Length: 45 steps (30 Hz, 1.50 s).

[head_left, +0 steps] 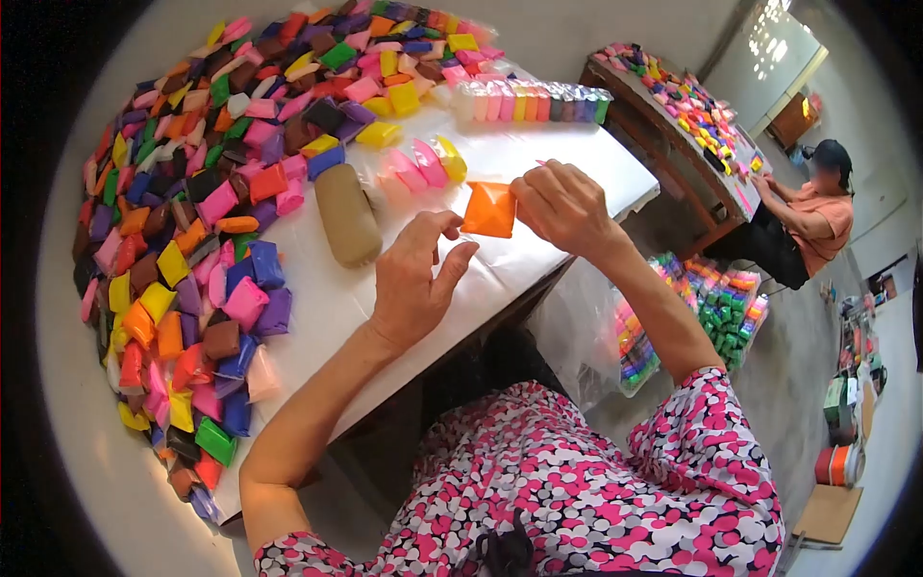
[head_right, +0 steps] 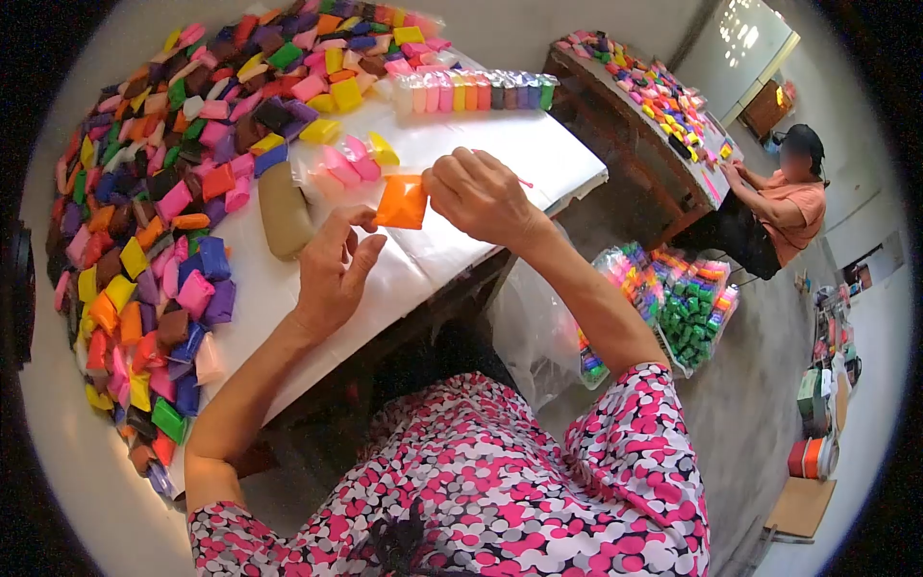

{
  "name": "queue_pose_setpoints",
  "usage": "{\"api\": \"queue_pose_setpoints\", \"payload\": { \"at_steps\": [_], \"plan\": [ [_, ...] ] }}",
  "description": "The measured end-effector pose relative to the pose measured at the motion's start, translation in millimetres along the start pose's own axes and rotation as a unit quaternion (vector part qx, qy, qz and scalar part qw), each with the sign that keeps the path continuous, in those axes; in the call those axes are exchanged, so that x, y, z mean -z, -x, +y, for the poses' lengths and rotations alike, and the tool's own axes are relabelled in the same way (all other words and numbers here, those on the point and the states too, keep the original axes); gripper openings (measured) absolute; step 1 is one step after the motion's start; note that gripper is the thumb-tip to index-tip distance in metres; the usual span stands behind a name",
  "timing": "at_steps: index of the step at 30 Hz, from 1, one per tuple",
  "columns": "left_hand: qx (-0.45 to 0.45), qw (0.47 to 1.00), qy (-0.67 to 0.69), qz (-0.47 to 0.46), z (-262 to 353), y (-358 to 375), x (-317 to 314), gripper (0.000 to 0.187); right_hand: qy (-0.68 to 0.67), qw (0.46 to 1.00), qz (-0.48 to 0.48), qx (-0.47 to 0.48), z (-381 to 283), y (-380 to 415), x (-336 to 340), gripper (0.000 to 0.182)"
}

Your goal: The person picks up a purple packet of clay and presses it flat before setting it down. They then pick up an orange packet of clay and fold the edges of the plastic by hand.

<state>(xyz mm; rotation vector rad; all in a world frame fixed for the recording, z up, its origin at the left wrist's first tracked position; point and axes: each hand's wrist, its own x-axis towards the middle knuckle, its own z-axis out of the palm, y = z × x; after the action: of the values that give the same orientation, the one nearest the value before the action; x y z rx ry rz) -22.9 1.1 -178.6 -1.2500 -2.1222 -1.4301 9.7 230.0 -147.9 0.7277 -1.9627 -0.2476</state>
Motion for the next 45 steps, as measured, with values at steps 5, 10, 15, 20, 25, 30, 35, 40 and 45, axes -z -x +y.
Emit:
{"api": "queue_pose_setpoints", "payload": {
  "at_steps": [5,10,15,20,25,30,35,40,45],
  "plan": [
    [-0.003,0.998,-0.059,-0.025,-10,13,-11,0.017,-0.016,1.0,0.0,-0.007,-15,13,-11,0.017],
    [0.017,0.997,-0.067,-0.031,-5,15,-12,0.015,-0.033,0.997,-0.007,-0.066,-26,19,-17,0.017],
    [0.067,0.997,-0.035,-0.029,-14,17,-14,0.013,-0.092,0.985,0.039,-0.143,-36,21,-27,0.018],
    [0.142,0.989,0.011,-0.027,-16,15,-14,0.012,-0.206,0.927,0.047,-0.311,-52,29,-25,0.016],
    [0.087,0.995,-0.036,-0.018,-16,15,-15,0.011,-0.278,0.907,0.009,-0.315,-71,22,-2,0.018],
    [0.062,0.994,-0.081,-0.03,-13,14,-14,0.011,-0.257,0.915,-0.003,-0.312,-80,23,-18,0.02],
    [0.079,0.993,-0.067,-0.049,-13,13,-13,0.011,-0.336,0.86,-0.037,-0.381,-81,22,-19,0.018],
    [0.079,0.993,-0.069,-0.063,-11,12,-12,0.011,-0.406,0.794,-0.079,-0.446,-75,23,-21,0.015],
    [0.075,0.991,-0.105,-0.047,-11,11,-14,0.011,-0.361,0.806,-0.106,-0.457,-78,21,-26,0.013]
  ]
}}
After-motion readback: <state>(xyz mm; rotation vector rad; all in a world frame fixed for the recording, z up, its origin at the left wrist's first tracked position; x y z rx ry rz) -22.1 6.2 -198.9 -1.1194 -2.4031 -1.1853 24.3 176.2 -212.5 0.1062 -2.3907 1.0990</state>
